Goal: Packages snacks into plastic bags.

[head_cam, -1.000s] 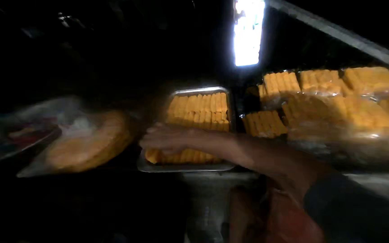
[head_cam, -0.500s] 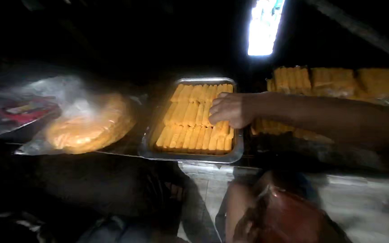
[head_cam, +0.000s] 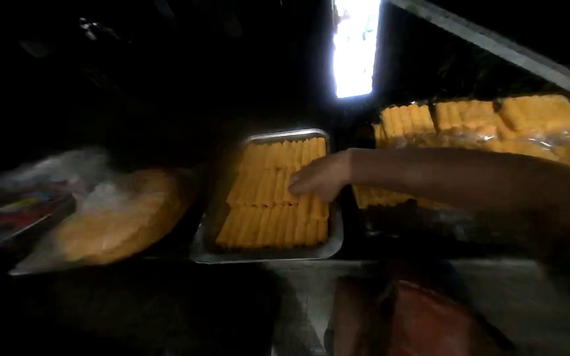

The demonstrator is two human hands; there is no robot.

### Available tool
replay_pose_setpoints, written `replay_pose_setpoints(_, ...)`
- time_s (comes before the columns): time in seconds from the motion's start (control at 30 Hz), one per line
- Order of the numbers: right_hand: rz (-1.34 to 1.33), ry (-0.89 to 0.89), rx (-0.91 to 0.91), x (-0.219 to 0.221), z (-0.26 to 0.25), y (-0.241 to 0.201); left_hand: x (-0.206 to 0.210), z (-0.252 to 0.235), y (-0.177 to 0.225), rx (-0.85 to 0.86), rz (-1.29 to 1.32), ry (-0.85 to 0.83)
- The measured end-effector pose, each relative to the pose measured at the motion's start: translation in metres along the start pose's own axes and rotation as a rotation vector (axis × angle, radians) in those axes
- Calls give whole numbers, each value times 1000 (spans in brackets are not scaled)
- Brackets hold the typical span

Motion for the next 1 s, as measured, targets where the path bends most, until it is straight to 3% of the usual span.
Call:
replay_pose_setpoints(0.07, -55, -26, 38, 0, 1, 2, -11, -5, 56, -450, 284, -95)
replay_pose_setpoints(0.1, -79, -37, 52, -1, 1, 4, -16, -6, 81, -551, 262, -91)
replay_pose_setpoints(0.13, -96, -55, 71, -1, 2, 5, -18, -7, 92, -539, 198, -86)
replay_pose_setpoints(0.17, -111, -65, 84, 0, 2, 7, -18, -9, 88, -356, 112, -50)
replay_pose_setpoints(0.2, -112, -70, 94, 0, 2, 9, -15, -7, 70, 41, 44, 37)
replay_pose_setpoints(0.23, -117, -70, 103, 0, 2, 10, -10, -10, 51, 90, 27, -28)
replay_pose_setpoints(0.3, -118, -60, 120, 0, 2, 14, -2, -11, 27, 40, -69, -105)
replay_pose_setpoints(0.4, -155, -60, 118, -1, 2, 18, -3, -5, 28, 57, -187, -57)
replay_pose_setpoints(0.57, -185, -71, 164, -2, 4, 17, -2, -21, 23, -33, -54, -113)
replay_pose_setpoints(0.7, -114, -102, 226, -5, 0, 11, 16, -65, -14, -73, 21, -263)
replay_pose_setpoints(0.77, -86, -130, 253, -6, 1, 9, 16, -76, -18, -57, -71, -259)
replay_pose_setpoints(0.93, 46, -269, 302, -9, 10, 3, 13, -57, -16, -91, 10, -224)
replay_pose_setpoints(1.0, 81, -259, 277, -4, 6, 4, 11, -44, -12, 24, -31, -192)
Point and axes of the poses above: each hand's wrist, its own z-axis away from the middle knuckle, its own x-axis out of the palm, y = z × x, the point moved 10 cm from there along -z, towards the middle knuckle, and after that the axes turned 12 degrees about -x, right-handed, at the moved point
